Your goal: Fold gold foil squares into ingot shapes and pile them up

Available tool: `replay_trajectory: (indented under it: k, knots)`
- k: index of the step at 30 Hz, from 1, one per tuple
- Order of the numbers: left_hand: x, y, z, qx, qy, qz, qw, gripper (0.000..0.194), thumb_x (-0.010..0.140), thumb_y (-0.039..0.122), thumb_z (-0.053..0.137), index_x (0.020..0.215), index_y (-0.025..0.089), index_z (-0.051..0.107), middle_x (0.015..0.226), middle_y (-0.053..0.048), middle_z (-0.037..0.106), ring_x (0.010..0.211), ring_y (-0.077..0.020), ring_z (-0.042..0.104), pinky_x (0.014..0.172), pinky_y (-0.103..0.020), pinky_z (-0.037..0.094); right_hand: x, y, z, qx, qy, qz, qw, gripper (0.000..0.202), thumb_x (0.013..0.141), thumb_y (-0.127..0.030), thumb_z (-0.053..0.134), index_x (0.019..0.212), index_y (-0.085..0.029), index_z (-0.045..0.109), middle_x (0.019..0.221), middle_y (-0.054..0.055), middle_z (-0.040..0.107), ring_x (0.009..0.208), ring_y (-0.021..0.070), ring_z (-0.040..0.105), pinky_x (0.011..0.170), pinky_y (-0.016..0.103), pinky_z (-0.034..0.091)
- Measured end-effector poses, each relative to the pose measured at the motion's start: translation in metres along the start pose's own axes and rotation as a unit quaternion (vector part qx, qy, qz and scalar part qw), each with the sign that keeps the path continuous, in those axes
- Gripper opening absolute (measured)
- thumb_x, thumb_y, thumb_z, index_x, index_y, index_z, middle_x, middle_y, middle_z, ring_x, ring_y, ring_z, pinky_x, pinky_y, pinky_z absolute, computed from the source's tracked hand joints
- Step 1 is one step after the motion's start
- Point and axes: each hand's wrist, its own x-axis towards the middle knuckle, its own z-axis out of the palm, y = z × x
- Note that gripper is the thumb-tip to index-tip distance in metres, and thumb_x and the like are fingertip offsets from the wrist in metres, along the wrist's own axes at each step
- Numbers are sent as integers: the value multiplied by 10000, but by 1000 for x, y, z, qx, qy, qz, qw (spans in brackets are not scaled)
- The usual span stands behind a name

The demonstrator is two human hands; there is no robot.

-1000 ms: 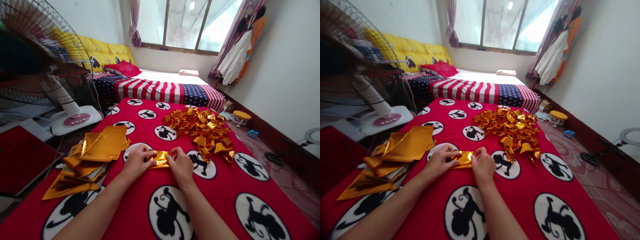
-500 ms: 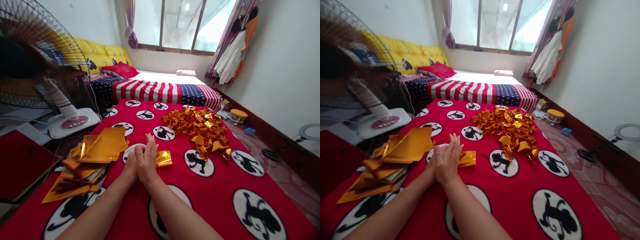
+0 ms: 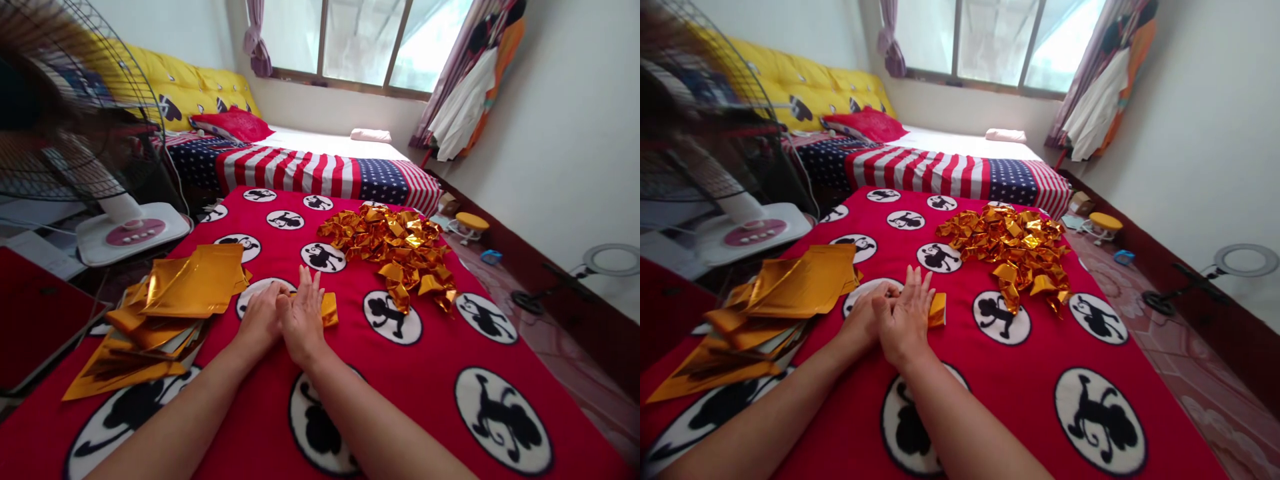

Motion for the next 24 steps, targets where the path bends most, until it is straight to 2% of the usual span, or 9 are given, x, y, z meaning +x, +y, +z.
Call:
replay_trajectory:
  k: [4,9,11,14,16,17,18,20,24]
  knots:
    - [-1,4,-3,26,-6,34,999,175,824,299,580,908,242,724,931,-45,589,843,-200,565,720,-306,389,-4,16,-16,-79,-30,-20,996,732,948,-569,295,1521,-140,142,1579,133,179,1469,287,-7,1147,571,100]
    - [-1,1,-2,20,14,51,998,275,823,430,618,1037,299,730,945,-32,585,874,-185,569,717,-292,401,-5,42,-46,-217,-66,16,974,682,960,-457,349,1507,-80,198,1576,149,172,1466,304,9,1153,560,60]
    - [-1,0,-2,17,11,49,999,296,810,440,639,1064,313,723,959,-27,588,890,-185,573,735,-299,411,-7,50,-55,-272,-68,22,960,653,944,-383,400,1502,-90,227,1582,131,159,1467,304,14,1155,551,40]
    - [-4,6,-7,20,7,42,999,268,801,416,658,1039,313,728,962,-27,596,900,-196,574,776,-326,436,-10,55,-59,-322,-57,29,945,625,947,-362,388,1502,-117,240,1587,111,152,1466,301,25,1153,544,50]
    - [-6,18,-11,45,38,33,998,219,798,367,668,997,303,734,1011,-41,599,958,-229,561,846,-377,440,-11,55,-58,-344,-50,28,937,614,955,-365,361,1505,-124,234,1586,114,158,1465,307,39,1147,549,57]
    - [-6,27,-13,68,76,18,995,199,803,316,660,988,296,732,1081,-54,590,1025,-260,539,902,-424,424,-12,54,-56,-353,-48,26,934,612,957,-364,353,1506,-124,230,1585,119,160,1464,309,46,1144,552,59]
    - [-5,37,-13,79,111,11,991,227,818,255,630,1027,287,715,1165,-66,568,1094,-282,509,946,-456,407,-12,54,-55,-361,-47,24,931,611,958,-362,346,1506,-121,227,1584,126,161,1463,311,51,1141,555,62]
    - [0,59,-9,48,138,40,988,307,861,210,557,1149,251,657,1294,-93,503,1208,-283,450,1030,-460,371,-12,54,-54,-375,-47,20,926,605,957,-343,338,1505,-111,229,1581,141,161,1462,315,56,1136,561,67]
    - [23,95,18,-74,129,79,986,466,927,362,462,1364,202,473,1458,-129,345,1383,-279,277,1146,-460,253,-13,59,-56,-385,-71,-8,920,607,937,-317,385,1507,-160,248,1572,127,213,1458,346,57,1124,587,83]
